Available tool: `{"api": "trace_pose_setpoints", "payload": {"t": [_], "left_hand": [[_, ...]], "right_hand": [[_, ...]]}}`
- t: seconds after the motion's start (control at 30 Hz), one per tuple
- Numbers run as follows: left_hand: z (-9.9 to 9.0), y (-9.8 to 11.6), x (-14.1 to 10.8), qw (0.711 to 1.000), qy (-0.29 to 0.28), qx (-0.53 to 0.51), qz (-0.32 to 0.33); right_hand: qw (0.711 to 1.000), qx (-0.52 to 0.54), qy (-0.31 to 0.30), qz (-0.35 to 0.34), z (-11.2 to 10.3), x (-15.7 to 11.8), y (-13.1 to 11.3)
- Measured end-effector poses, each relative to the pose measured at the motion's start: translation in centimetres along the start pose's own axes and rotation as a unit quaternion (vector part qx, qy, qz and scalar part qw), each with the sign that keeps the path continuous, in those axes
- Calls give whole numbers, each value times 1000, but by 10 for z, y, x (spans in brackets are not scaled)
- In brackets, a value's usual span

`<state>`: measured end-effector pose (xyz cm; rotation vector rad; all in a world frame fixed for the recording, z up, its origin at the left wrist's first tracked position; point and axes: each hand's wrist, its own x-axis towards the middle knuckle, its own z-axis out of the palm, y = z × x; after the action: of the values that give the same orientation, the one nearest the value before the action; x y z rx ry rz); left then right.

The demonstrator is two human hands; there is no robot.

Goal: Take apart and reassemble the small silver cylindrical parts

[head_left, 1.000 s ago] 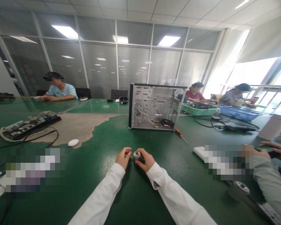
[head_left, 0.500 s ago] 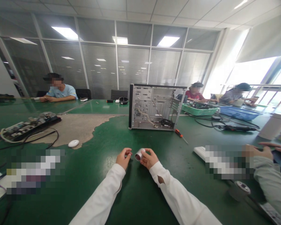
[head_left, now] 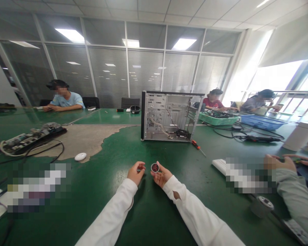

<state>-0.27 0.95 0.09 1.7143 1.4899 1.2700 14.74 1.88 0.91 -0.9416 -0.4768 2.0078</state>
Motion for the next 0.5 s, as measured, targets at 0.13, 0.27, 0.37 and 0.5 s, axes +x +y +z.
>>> {"api": "trace_pose_setpoints", "payload": {"t": [0.13,0.27,0.37,0.5], "left_hand": [[0,-1,0,1000,-7,-1,4],[0,-1,0,1000,-7,-1,2],[0,-1,0,1000,-9,5,1],[0,-1,0,1000,-11,11,-1]], "right_hand": [[1000,-3,-14,8,0,-1,-1],[999,-5,-26,22,0,-2,-1],[999,-6,-42,30,-2,-2,-2],[998,-2,-51,45,-3,-1,-3]]}}
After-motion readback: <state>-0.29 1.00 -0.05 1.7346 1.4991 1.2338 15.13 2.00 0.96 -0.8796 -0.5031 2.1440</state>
